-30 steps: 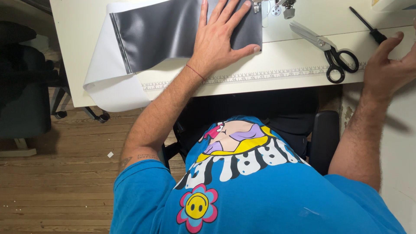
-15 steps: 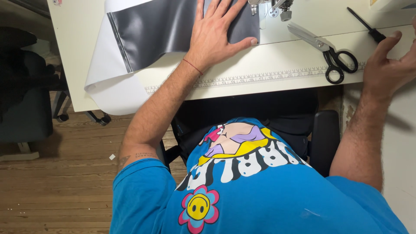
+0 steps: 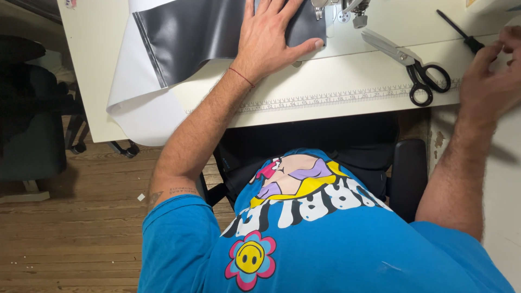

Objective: Cutting and aligning leather pieces on a sewing station workbench.

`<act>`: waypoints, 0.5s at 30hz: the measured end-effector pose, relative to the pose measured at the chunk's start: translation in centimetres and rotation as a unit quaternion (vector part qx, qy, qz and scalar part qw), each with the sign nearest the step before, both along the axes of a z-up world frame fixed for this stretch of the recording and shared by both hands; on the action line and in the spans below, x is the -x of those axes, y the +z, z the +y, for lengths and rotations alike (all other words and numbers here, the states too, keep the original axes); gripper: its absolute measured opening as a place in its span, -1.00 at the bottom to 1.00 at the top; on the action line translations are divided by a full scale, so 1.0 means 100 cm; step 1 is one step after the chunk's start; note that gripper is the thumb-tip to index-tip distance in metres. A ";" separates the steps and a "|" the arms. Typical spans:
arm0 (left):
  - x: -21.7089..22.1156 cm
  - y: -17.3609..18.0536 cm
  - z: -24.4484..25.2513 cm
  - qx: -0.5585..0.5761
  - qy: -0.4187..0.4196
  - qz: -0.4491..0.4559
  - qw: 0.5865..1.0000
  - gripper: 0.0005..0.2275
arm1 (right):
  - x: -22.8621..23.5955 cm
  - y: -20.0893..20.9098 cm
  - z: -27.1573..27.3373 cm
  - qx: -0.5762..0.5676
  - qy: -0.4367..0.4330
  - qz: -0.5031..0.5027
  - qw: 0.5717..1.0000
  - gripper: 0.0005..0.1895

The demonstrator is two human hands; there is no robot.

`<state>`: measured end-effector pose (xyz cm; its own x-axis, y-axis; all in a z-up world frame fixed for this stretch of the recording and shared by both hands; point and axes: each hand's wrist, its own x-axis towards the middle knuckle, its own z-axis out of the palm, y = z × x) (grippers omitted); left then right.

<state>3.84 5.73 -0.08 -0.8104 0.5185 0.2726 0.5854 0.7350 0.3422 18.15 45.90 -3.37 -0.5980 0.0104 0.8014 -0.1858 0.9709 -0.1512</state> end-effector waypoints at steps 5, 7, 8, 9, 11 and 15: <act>-0.006 0.000 0.000 0.003 -0.004 -0.003 1.000 -0.29 | 0.000 -0.010 0.006 0.015 0.002 -0.025 1.000 -0.87; -0.009 0.002 0.001 0.002 -0.009 -0.015 1.000 -0.29 | -0.001 -0.018 0.012 0.003 -0.007 -0.006 1.000 -0.84; -0.010 0.002 0.000 0.003 -0.010 -0.016 1.000 -0.29 | 0.000 -0.016 0.010 0.004 -0.007 -0.007 1.000 -0.84; -0.010 0.002 0.000 0.004 -0.012 -0.014 1.000 -0.30 | 0.000 -0.014 0.009 0.000 -0.003 -0.005 1.000 -0.85; -0.012 0.002 0.000 0.005 -0.013 -0.012 1.000 -0.31 | 0.000 -0.014 0.009 -0.003 0.002 -0.003 1.000 -0.86; -0.017 0.002 -0.001 0.004 -0.013 -0.015 1.000 -0.29 | -0.001 -0.018 0.012 -0.012 -0.018 -0.005 1.000 -0.85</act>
